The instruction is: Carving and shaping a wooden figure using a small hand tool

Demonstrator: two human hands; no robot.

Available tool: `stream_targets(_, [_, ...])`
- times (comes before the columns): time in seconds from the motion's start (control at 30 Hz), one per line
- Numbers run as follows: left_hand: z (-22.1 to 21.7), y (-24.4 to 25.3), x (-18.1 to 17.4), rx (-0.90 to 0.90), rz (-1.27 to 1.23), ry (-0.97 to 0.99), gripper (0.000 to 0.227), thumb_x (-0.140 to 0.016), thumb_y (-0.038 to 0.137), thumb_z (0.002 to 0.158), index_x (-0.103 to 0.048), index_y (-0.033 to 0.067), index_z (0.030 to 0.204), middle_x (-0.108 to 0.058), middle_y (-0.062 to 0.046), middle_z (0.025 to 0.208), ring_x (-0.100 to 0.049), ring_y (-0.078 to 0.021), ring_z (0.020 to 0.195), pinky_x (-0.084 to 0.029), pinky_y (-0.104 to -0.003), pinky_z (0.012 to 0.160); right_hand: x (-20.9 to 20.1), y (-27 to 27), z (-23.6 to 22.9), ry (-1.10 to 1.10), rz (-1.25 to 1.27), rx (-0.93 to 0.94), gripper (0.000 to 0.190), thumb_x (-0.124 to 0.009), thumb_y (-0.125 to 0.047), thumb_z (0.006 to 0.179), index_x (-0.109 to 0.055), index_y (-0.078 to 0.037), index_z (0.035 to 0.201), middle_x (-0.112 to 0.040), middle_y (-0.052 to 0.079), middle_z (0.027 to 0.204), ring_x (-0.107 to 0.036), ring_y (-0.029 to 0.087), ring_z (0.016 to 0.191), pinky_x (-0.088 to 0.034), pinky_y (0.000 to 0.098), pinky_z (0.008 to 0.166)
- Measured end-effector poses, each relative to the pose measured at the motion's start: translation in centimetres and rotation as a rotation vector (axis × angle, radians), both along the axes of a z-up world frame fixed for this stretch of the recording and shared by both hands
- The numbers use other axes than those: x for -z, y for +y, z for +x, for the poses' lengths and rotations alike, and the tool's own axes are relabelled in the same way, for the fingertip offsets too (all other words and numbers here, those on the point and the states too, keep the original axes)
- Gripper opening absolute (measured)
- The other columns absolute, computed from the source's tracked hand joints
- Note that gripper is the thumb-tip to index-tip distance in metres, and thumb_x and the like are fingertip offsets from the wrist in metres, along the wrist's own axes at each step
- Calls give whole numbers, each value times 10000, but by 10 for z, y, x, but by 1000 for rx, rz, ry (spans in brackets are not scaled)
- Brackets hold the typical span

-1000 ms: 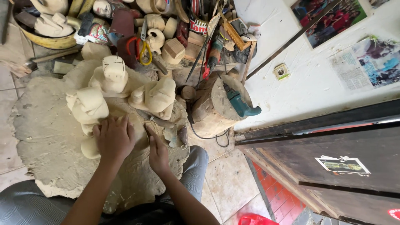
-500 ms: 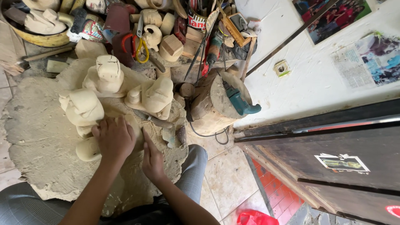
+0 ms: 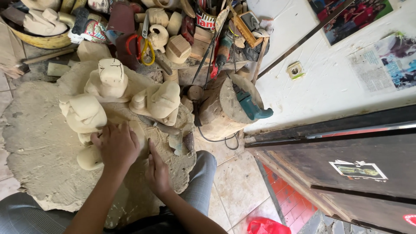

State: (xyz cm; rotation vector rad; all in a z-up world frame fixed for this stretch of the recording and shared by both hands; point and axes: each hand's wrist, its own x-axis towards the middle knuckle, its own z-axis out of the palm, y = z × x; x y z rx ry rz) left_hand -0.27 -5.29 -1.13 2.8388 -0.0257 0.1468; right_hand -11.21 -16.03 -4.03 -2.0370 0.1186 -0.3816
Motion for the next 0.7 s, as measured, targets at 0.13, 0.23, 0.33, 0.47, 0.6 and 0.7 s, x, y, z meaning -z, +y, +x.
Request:
stream_targets(0.13, [1, 0, 4, -19, -40, 62, 441, -382, 378, 1097, -688, 156, 1324, -671, -169, 1204, -554, -318, 1321, -354, -592, 1054, -38, 9, 23, -17, 59, 8, 442, -380, -94, 1074, -515, -21, 1489, -592, 189, 1422, -576, 341, 1271, -498, 438, 1036])
stream_targets(0.23, [3, -1, -6, -20, -4, 85, 449, -367, 393, 1100, -675, 187, 1354, -671, -144, 1242, -527, -305, 1361, -262, -597, 1097, -54, 7, 22, 21, 101, 6, 441, -371, -104, 1078, -520, -27, 1486, -603, 189, 1407, -567, 331, 1285, -497, 432, 1048])
stream_targets(0.33, [0, 0, -21, -36, -80, 201, 461, -356, 387, 1092, -654, 156, 1357, -636, -173, 1311, -484, -322, 1390, -395, -624, 1012, -67, 7, 12, 54, 130, 0, 443, -355, -109, 1086, -516, -50, 1494, -604, 182, 1409, -557, 340, 1296, -490, 445, 1060])
stream_targets(0.47, [-1, -3, 10, -13, -7, 42, 434, -381, 380, 1099, -675, 176, 1343, -652, -161, 1235, -530, -313, 1364, -266, -588, 1109, -74, 4, -2, 54, 84, -5, 429, -373, -80, 1088, -519, -11, 1486, -600, 221, 1401, -568, 356, 1277, -492, 462, 1042])
stream_targets(0.6, [-1, -3, 15, -5, 14, 36, 401, -393, 390, 1112, -675, 164, 1287, -638, -185, 1254, -519, -337, 1377, -288, -606, 1092, -79, 9, 15, 58, 95, 0, 414, -367, -91, 1097, -523, -6, 1471, -604, 223, 1392, -575, 365, 1275, -484, 480, 1058])
stream_targets(0.7, [0, -3, 3, -23, -91, 94, 438, -364, 390, 1112, -643, 159, 1359, -606, -188, 1266, -493, -337, 1396, -369, -638, 1053, -51, 10, 43, 37, 62, 17, 414, -389, -112, 1095, -525, -57, 1483, -608, 161, 1404, -575, 331, 1273, -485, 457, 1065])
